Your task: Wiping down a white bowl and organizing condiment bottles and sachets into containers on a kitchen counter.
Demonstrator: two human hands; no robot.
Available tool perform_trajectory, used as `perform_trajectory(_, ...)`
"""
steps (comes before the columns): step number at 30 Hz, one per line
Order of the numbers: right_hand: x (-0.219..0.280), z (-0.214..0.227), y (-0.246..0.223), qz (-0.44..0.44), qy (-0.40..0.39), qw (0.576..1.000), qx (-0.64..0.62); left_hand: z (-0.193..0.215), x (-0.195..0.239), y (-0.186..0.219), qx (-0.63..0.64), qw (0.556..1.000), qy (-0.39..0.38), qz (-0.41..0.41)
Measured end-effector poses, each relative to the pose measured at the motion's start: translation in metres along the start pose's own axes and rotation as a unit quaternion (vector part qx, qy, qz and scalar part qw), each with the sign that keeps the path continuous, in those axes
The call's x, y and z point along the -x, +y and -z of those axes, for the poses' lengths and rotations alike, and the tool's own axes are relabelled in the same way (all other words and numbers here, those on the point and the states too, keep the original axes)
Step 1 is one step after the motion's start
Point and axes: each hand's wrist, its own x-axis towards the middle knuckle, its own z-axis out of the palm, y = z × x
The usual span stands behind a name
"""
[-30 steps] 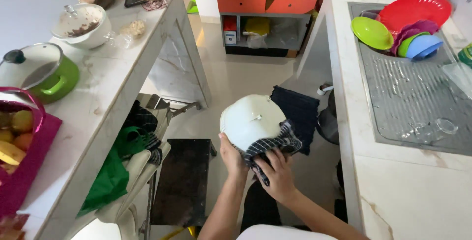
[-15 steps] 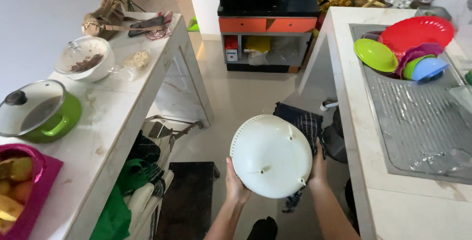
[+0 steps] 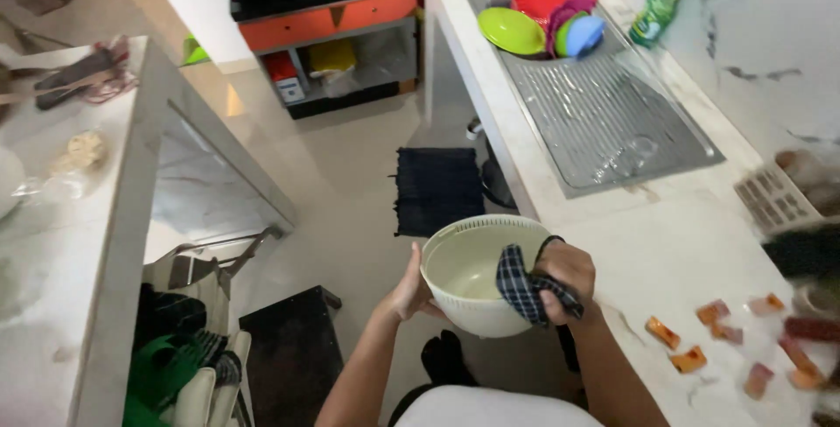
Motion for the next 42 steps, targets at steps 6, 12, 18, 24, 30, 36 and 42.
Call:
perform_trajectory(6, -0.014, 0.027, -0.089, -0.049, -0.088, 0.987, 0.124, 0.018, -0.055, -0.078, 0.006, 0.998, -0.057, 0.038)
perform_trajectory(12, 0.012, 0.006, -0.091, -0.228, 0.108, 0.967, 0.024, -0.049, -0.024, -0.041, -0.073, 0.987, 0.033, -0.14)
perform_trajectory(18, 0.024, -0.021, -0.041, -0.054, -0.236, 0.864, 0.442, -0.086, 0.003, -0.002, -0.175, 0.934, 0.034, -0.311)
perform_trajectory(24, 0.033, 0.01, -0.023, -0.243, -0.322, 0.768, 0.497, -0.119, -0.019, 0.011, -0.201, 0.915, 0.036, -0.348)
perform_trajectory(30, 0.049, 0.018, -0.056, -0.453, -0.293, 0.813, 0.22, -0.164, -0.037, 0.022, -0.222, 0.906, 0.002, -0.361)
perform_trajectory(36, 0.06, 0.085, -0.054, -0.432, -0.159, 0.886, 0.046, -0.161, -0.087, 0.003, -0.249, 0.912, -0.029, -0.325)
perform_trajectory(42, 0.036, 0.172, -0.049, -0.314, 0.124, 0.914, 0.226, -0.15, -0.125, -0.003, -0.229, 0.926, 0.028, -0.297)
